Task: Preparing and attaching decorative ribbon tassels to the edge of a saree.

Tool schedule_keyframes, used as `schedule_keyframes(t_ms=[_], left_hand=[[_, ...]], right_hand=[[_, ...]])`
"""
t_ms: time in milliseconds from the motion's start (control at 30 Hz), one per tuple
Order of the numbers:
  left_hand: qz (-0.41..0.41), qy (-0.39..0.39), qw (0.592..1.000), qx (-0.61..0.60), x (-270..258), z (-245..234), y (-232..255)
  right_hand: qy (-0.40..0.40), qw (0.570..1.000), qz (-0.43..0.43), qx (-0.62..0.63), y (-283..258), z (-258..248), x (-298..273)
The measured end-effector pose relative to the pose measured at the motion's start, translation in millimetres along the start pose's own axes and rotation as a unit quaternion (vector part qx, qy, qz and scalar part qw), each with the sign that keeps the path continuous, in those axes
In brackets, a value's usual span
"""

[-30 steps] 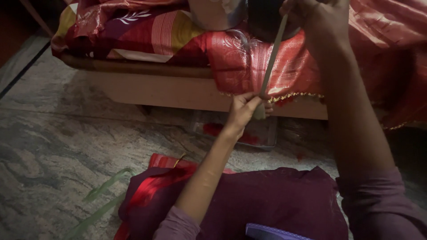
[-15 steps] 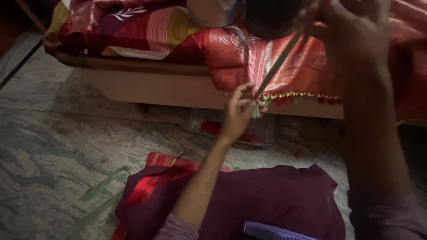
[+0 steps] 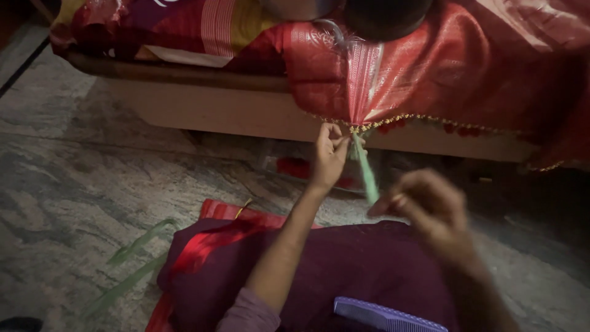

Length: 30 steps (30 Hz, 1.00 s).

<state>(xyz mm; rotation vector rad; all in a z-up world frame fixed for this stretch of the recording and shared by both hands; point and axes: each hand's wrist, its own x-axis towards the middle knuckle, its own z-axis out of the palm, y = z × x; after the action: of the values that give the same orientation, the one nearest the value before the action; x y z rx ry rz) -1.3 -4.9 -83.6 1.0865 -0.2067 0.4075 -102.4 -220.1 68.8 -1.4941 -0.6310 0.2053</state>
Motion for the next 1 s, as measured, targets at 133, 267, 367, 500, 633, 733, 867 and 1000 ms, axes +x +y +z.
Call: schedule_keyframes(t_ms=[133,267,367,500,633,733,867,1000], left_hand=[[-0.018,-0.035,0.999,-0.034,0.9,2.3,7.1],[-0.043,-0.050,0.996,-0.056,-2.1,7.6,11.3],[-0.087,-0.005,0.993,-0.073,-5.7,10.5,7.0],[-0.092,0.006,0.991,-0.098,-5.8,8.9,3.4],[-0.100,0.018,0.994,-0.032,-5.9,13.4,7.0],[-0.051,0.000,0.999,-0.001,-7.0,1.4,-20.9],[-0.055,0.016,0.997,0.061,-14.2,16.4,3.5],[-0.041,0.030,0.989,0.138,-20.5,16.0,-1.8]], right_hand=[[-0.049,0.997,0.065,0.016,57.0,22.7,-21.9],[-0.067,0.997,0.042,-0.020,99.0,27.4,-17.7],[-0.081,0.994,0.033,-0.069,121.9,25.2,-8.9],[-0.124,0.991,0.053,0.013,127.0,9.7,-6.2],[-0.121,0.987,0.034,0.096,102.8,-13.5,-9.4],[-0.094,0.980,-0.009,0.177,68.2,-12.6,-8.1],[-0.060,0.964,-0.023,0.260,51.2,-18.1,0.9],[0.015,0.960,-0.040,0.278,40.0,-23.7,9.9]])
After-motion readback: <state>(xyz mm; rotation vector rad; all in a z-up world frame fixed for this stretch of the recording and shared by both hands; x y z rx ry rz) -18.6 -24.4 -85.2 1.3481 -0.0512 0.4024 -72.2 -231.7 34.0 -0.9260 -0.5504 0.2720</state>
